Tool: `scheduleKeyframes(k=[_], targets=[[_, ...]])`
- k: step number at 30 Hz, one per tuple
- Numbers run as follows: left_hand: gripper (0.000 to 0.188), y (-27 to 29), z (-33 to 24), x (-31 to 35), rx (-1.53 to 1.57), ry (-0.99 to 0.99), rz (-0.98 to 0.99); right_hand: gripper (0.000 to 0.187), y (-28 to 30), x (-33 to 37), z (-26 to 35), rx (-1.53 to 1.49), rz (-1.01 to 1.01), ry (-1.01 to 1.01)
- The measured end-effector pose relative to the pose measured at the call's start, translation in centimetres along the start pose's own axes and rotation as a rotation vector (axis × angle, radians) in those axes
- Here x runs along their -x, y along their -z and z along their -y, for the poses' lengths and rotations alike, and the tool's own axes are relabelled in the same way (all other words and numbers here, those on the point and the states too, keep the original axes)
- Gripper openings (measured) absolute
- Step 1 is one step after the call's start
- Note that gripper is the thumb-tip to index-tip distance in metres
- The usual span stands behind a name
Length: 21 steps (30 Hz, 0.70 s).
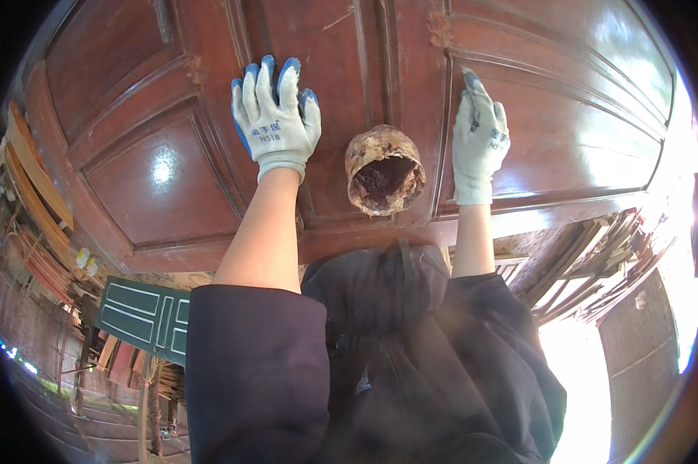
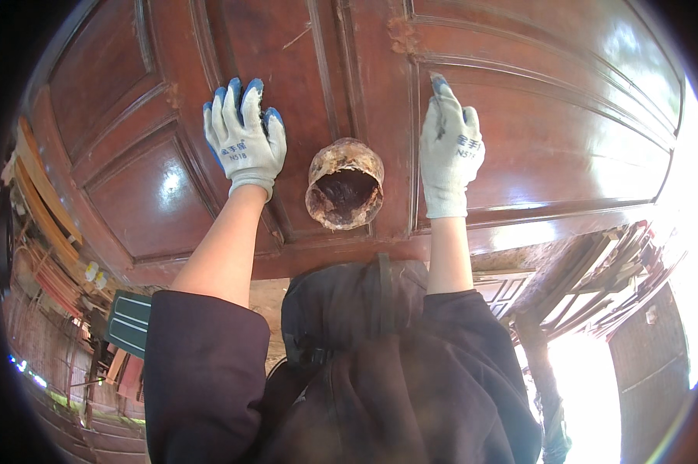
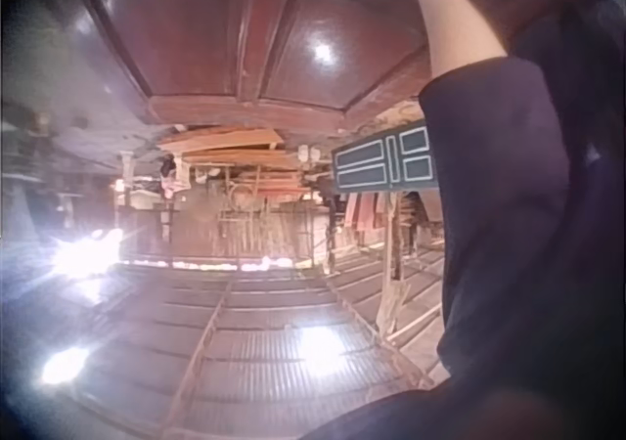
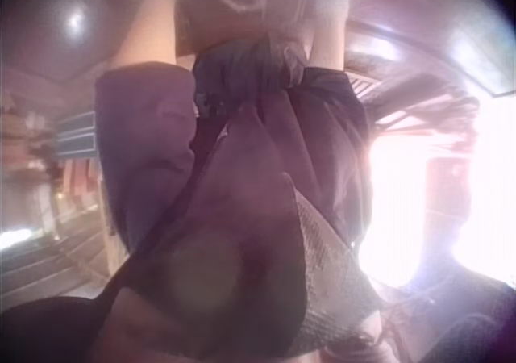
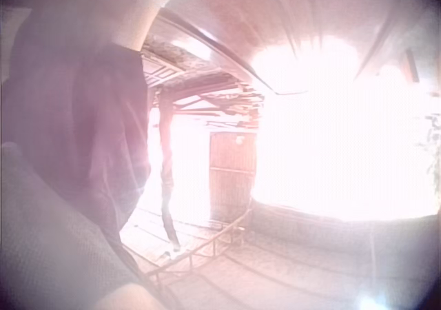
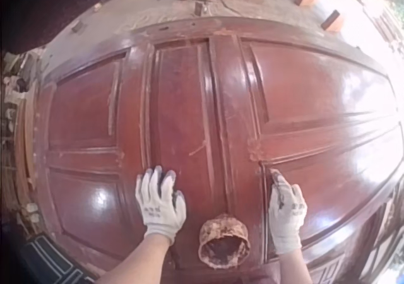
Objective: The person applies a dark paste to a wooden door using a small container and a putty knife, then sands the surface with an electric sander. The person works on the door's panels and edges, smoothing the applied material.
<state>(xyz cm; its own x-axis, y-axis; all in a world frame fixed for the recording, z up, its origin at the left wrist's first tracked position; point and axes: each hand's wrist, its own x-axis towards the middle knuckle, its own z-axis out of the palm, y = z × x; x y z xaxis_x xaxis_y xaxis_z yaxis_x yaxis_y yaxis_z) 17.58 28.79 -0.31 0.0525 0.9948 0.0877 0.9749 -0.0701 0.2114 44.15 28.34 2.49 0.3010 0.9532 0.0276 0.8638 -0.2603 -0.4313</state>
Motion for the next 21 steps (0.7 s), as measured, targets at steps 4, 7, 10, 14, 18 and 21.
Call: scheduleKeyframes(k=[4,7,10,14,18,21], targets=[[0.049,0.0,0.0,-0.1,0.005,-0.006,-0.006,0.032,0.5,-0.8,1.2,-0.041,0.009,0.039],[0.048,-0.2,0.1,-0.1,-0.012,-0.008,-0.01,0.028,0.7,-1.7,2.2,-0.002,0.071,0.017],[0.048,-0.2,0.0,-0.2,-0.013,0.001,-0.012,0.026,1.5,-2.1,2.4,0.08,0.176,0.024],[0.047,-0.1,0.1,-0.1,-0.029,0.006,-0.003,0.027,3.0,-3.4,2.2,0.036,0.244,0.009],[0.047,0.0,0.0,-0.2,-0.025,0.0,-0.012,0.028,3.0,-4.3,2.9,0.062,0.256,-0.027],[0.046,0.0,-0.1,-0.3,-0.024,0.006,-0.009,0.028,3.2,-3.5,2.9,0.144,0.308,-0.016]])
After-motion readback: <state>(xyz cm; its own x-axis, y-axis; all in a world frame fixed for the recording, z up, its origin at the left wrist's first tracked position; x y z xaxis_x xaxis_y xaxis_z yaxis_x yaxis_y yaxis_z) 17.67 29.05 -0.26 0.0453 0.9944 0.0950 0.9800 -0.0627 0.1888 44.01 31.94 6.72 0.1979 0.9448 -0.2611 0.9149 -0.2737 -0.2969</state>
